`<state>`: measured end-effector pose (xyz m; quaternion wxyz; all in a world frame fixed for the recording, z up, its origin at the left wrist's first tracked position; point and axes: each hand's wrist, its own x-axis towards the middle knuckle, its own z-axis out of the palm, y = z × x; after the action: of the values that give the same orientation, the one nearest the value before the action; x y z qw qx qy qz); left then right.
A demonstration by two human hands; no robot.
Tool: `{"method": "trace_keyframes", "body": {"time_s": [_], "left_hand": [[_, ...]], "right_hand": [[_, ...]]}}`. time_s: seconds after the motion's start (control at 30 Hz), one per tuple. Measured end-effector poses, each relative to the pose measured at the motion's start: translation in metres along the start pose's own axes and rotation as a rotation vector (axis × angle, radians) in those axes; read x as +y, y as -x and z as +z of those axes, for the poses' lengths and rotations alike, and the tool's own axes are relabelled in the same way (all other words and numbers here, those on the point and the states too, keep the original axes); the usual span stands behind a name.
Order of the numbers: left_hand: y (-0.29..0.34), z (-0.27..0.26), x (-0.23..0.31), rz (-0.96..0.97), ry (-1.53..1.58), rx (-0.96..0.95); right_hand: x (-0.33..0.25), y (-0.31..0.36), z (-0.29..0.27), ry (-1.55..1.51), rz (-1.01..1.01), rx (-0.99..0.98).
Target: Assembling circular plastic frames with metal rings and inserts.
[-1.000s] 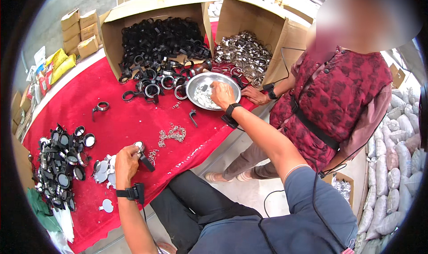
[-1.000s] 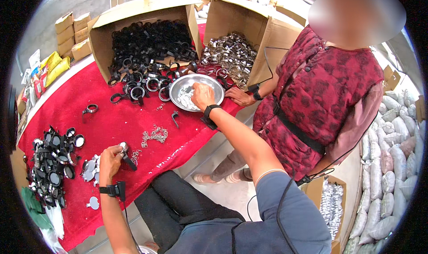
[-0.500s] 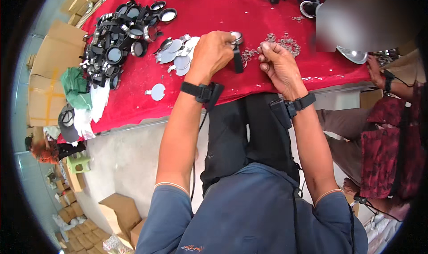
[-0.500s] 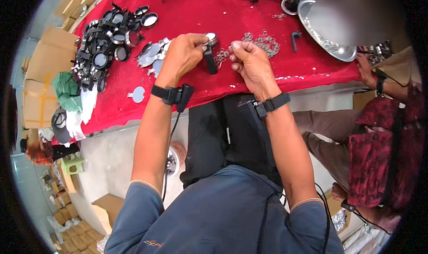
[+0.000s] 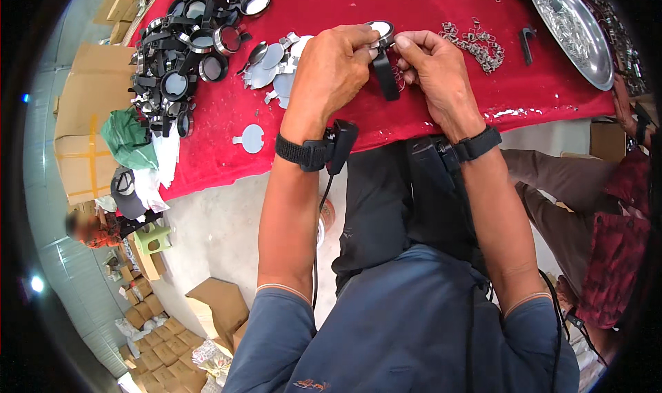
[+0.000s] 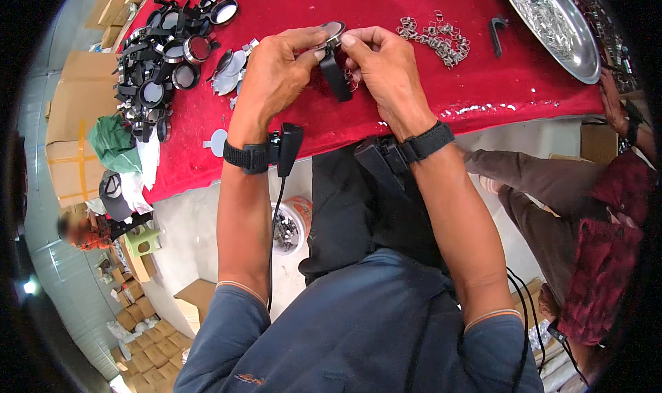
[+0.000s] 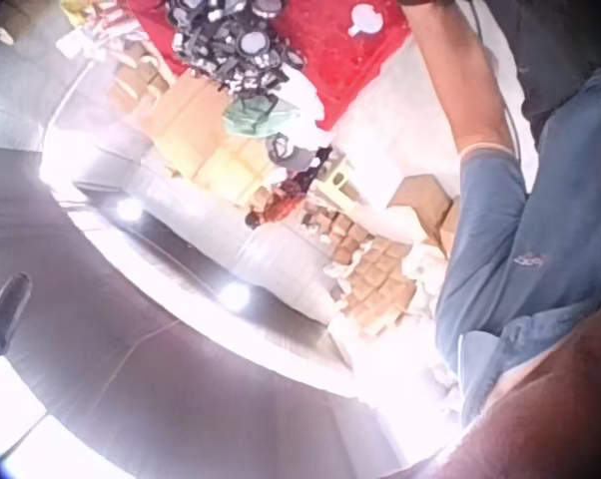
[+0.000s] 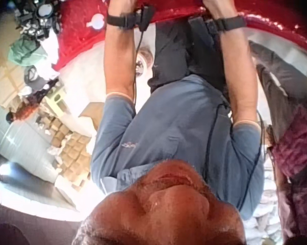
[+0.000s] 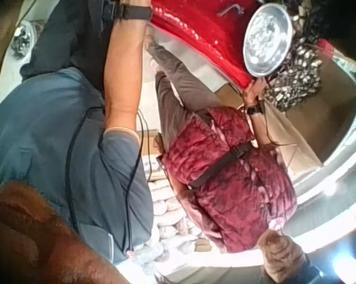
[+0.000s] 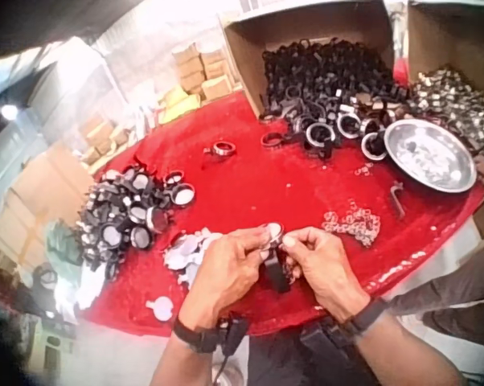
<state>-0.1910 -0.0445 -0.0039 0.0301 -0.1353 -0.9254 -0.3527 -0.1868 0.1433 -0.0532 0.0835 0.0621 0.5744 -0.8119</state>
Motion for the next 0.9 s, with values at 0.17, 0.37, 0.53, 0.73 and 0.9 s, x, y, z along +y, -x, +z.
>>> {"method": "trace_keyframes", "body": {"time_s": [0.17,0.37,0.53,0.73,0.9], "left_hand": [[0.001,0.002,-0.002,-0.003,-0.007,0.018],[0.0,0.002,-0.002,0.016,0.006,0.023],[0.0,0.003,0.0,0.042,0.016,0.051],[0.0,-0.001,0.0,0.057,-0.081,0.024],[-0.001,-0.001,0.005,0.026,-0.07,0.018]], "right_hand": [[0.002,-0.001,0.01,-0.032,-0.064,0.087],[-0.01,0.004,-0.002,0.238,-0.158,0.061],[-0.001,-0.007,-0.011,0.487,-0.358,-0.044],[-0.002,-0.011,-0.007,0.494,-0.319,-0.096],[0.001,-0.015,-0.011,0.453,-0.3,-0.105]]}}
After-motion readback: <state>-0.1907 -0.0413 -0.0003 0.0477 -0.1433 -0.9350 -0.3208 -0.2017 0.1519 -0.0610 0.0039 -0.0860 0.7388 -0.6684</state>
